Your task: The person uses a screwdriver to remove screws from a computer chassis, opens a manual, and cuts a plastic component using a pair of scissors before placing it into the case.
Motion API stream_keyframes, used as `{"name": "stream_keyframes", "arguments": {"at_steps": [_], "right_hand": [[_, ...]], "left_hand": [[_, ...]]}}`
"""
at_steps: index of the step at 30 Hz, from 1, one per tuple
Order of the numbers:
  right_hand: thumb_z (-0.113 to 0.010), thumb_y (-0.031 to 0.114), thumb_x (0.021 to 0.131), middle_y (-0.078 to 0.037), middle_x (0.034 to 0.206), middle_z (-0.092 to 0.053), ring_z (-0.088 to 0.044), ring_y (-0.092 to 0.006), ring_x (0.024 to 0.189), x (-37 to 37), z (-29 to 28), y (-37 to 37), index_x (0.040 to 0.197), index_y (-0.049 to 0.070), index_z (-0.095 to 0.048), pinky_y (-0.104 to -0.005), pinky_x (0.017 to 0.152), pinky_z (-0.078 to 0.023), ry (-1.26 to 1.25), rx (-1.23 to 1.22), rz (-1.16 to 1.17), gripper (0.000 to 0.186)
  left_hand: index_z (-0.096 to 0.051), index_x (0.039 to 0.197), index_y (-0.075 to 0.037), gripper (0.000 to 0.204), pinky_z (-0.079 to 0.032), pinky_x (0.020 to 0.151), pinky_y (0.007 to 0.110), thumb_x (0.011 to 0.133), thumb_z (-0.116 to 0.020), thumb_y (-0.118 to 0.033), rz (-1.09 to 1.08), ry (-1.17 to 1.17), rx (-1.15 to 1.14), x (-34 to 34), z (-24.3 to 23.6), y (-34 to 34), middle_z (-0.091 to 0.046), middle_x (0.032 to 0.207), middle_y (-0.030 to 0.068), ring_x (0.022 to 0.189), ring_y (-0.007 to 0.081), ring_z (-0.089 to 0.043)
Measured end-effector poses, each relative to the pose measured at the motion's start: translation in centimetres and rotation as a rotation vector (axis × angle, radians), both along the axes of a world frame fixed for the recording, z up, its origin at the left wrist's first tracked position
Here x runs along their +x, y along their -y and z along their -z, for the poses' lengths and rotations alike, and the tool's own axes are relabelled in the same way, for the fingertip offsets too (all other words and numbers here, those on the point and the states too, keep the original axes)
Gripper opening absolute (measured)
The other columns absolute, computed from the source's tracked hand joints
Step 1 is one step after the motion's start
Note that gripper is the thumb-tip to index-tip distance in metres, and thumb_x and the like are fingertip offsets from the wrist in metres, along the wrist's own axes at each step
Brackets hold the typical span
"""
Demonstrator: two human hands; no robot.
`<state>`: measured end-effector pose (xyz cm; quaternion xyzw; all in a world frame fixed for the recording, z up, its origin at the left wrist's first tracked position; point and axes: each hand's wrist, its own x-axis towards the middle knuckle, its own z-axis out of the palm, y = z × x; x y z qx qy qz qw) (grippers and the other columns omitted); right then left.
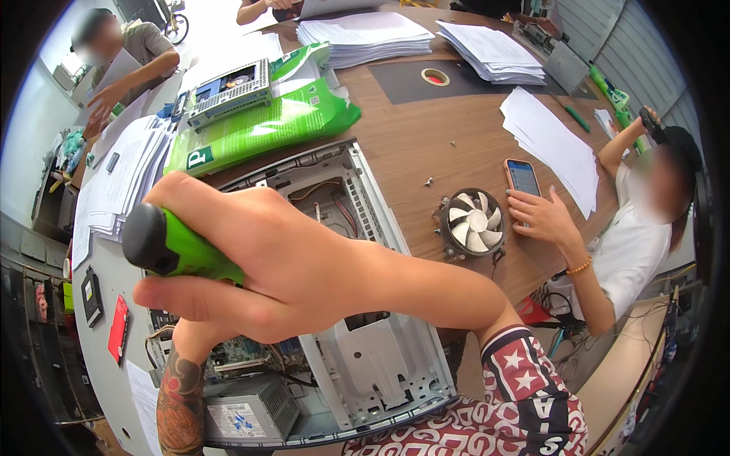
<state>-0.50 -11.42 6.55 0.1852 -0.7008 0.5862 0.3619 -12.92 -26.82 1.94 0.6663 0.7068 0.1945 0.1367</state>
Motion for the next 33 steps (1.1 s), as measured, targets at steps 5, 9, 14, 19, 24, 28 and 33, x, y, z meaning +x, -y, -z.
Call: {"name": "stream_keyframes", "arguments": {"at_steps": [5, 9, 14, 19, 24, 28, 33], "right_hand": [[-0.068, 0.024, 0.087, -0.017, 0.062, -0.056, -0.06, -0.0402, 0.063, 0.0, 0.0, 0.0, 0.097, -0.001, -0.041, -0.0433, 0.06, -0.046, -0.01, 0.021, -0.005, 0.038], [-0.068, 0.025, 0.088, -0.018, 0.061, -0.056, -0.061, -0.0406, 0.063, 0.0, 0.0, 0.0, 0.097, -0.001, -0.041, -0.0432, 0.059, -0.047, -0.012, 0.013, 0.002, 0.038], [-0.066, 0.027, 0.089, -0.018, 0.061, -0.057, -0.062, -0.041, 0.064, 0.0, -0.1, 0.1, 0.097, -0.001, -0.041, -0.0433, 0.06, -0.047, 0.027, -0.003, -0.061, 0.038], [-0.065, 0.027, 0.09, -0.018, 0.062, -0.059, -0.063, -0.041, 0.066, 0.2, -0.2, 0.0, 0.097, -0.001, -0.042, -0.044, 0.062, -0.048, 0.086, -0.06, -0.117, 0.037], [-0.065, 0.027, 0.09, -0.021, 0.066, -0.061, -0.064, -0.0418, 0.067, 0.4, -0.2, 0.1, 0.095, -0.002, -0.043, -0.0437, 0.062, -0.049, 0.033, -0.021, -0.07, 0.037], [-0.065, 0.026, 0.09, -0.019, 0.064, -0.061, -0.063, -0.0414, 0.064, 0.4, -0.1, -0.1, 0.096, -0.002, -0.043, -0.0428, 0.061, -0.049, 0.043, -0.048, -0.078, 0.036], [-0.066, 0.026, 0.09, -0.016, 0.058, -0.059, -0.064, -0.0375, 0.061, 0.1, -0.4, 0.0, 0.096, -0.001, -0.044, -0.0414, 0.058, -0.049, 0.053, 0.001, -0.013, 0.036]], "left_hand": [[-0.065, 0.109, -0.002, 0.026, -0.048, 0.084, 0.043, 0.084, -0.064, -0.01, -0.026, 0.016, 0.004, -0.1, 0.1, 0.4, -0.066, 0.107, 0.0203, 0.096, 0.0358, -0.062], [-0.064, 0.11, -0.002, 0.027, -0.048, 0.085, 0.043, 0.083, -0.063, -0.009, -0.042, 0.025, 0.003, -0.1, 0.1, 0.7, -0.066, 0.107, 0.0203, 0.096, 0.0363, -0.062], [-0.064, 0.11, -0.002, 0.029, -0.048, 0.085, 0.043, 0.082, -0.063, -0.008, -0.063, 0.028, -0.001, -0.4, 0.1, 1.1, -0.065, 0.107, 0.0202, 0.097, 0.037, -0.061], [-0.063, 0.111, -0.002, 0.03, -0.048, 0.085, 0.044, 0.081, -0.063, -0.007, -0.077, 0.026, 0.004, -0.7, 0.4, 1.2, -0.065, 0.107, 0.0201, 0.098, 0.0376, -0.061], [-0.063, 0.111, -0.002, 0.031, -0.047, 0.086, 0.044, 0.08, -0.063, -0.006, -0.068, 0.043, 0.018, -0.4, 0.6, 0.2, -0.064, 0.107, 0.0201, 0.099, 0.0383, -0.06], [-0.062, 0.111, -0.002, 0.032, -0.047, 0.086, 0.044, 0.08, -0.063, -0.006, -0.059, 0.057, 0.03, -0.2, 0.9, -0.3, -0.064, 0.107, 0.02, 0.1, 0.0388, -0.06], [-0.061, 0.112, -0.002, 0.033, -0.047, 0.086, 0.045, 0.079, -0.062, -0.005, -0.034, 0.085, 0.079, -0.2, 1.1, -0.8, -0.064, 0.107, 0.0199, 0.101, 0.0394, -0.06]]}}
